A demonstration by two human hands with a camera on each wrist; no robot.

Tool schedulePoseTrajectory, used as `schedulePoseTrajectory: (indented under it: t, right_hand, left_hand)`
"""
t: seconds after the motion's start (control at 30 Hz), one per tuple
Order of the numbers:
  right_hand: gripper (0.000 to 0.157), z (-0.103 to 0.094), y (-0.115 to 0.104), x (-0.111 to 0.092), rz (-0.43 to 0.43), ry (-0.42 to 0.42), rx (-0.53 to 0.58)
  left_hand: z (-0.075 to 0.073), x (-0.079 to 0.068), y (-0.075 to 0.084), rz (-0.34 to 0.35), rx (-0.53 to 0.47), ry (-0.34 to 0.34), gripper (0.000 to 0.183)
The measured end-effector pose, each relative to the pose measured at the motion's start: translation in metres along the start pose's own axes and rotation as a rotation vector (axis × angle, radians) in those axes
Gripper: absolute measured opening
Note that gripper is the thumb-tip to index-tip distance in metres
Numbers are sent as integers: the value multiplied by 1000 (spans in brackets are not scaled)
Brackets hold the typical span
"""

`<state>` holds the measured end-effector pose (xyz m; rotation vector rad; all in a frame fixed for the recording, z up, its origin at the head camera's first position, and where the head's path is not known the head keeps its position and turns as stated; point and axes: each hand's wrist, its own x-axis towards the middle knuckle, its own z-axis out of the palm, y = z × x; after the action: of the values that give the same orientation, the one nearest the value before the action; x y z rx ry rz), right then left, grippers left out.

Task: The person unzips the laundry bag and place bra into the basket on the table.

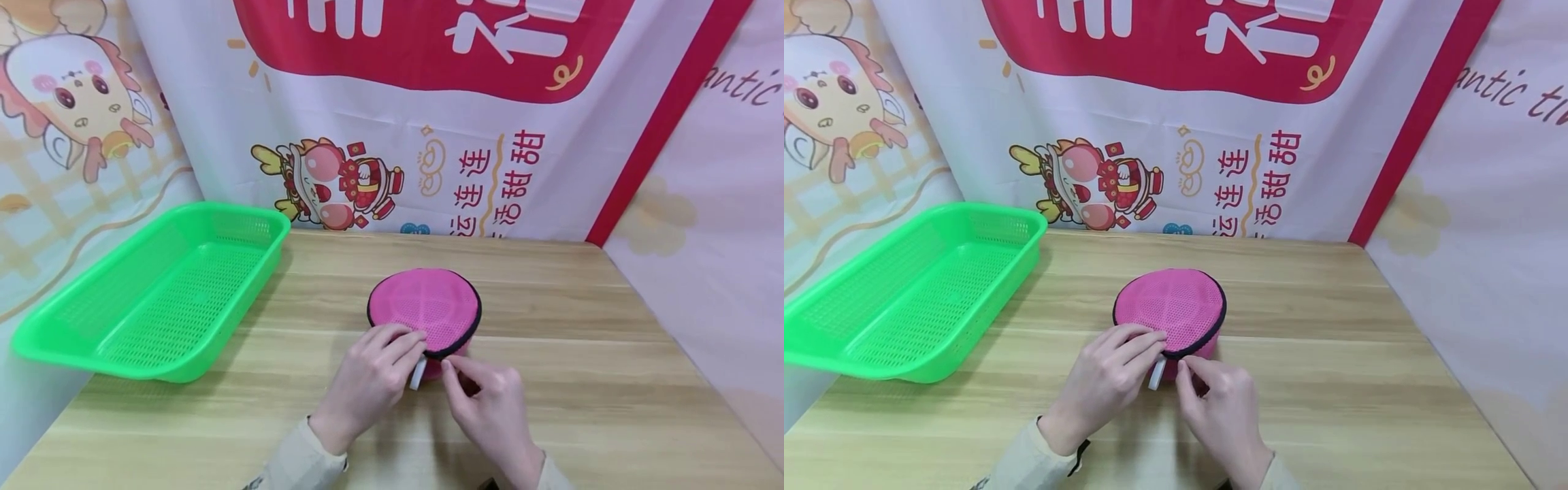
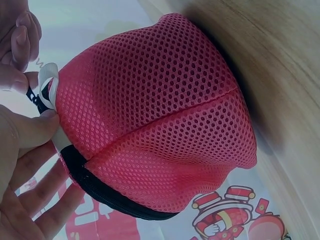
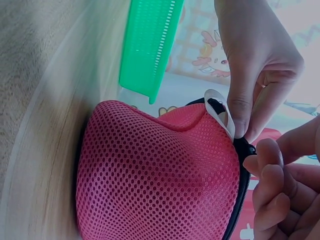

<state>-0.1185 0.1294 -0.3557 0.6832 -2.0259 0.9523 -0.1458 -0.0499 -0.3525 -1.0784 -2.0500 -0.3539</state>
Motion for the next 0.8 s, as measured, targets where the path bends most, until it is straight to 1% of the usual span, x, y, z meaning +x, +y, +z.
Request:
schedulePoseTrajectory:
  t: [0.17,0.3,0.47,0.53,0.67,0.8]
  right_hand:
    - [10,-1,1,0,13,1,4]
    - [10,-2,3,0,32,7,16]
    - [10,-4,3,1,50,10,19]
    - [9,-4,3,1,68,-10,8]
    - [8,-3,4,1,101,-76,-21]
    - [10,-2,5,1,104,-133,-23]
  left_hand:
    - [2,-2,-3,-4,2,1,22]
    - [1,-1,-3,4,23,18,25]
    - [-2,0,-3,-1,19,9,25]
    - [-3,0,-4,-5,13,7,25]
    - [-3,0,-4,2,16,12,25]
    - [-4,0,-3,-8,-21,-23,22]
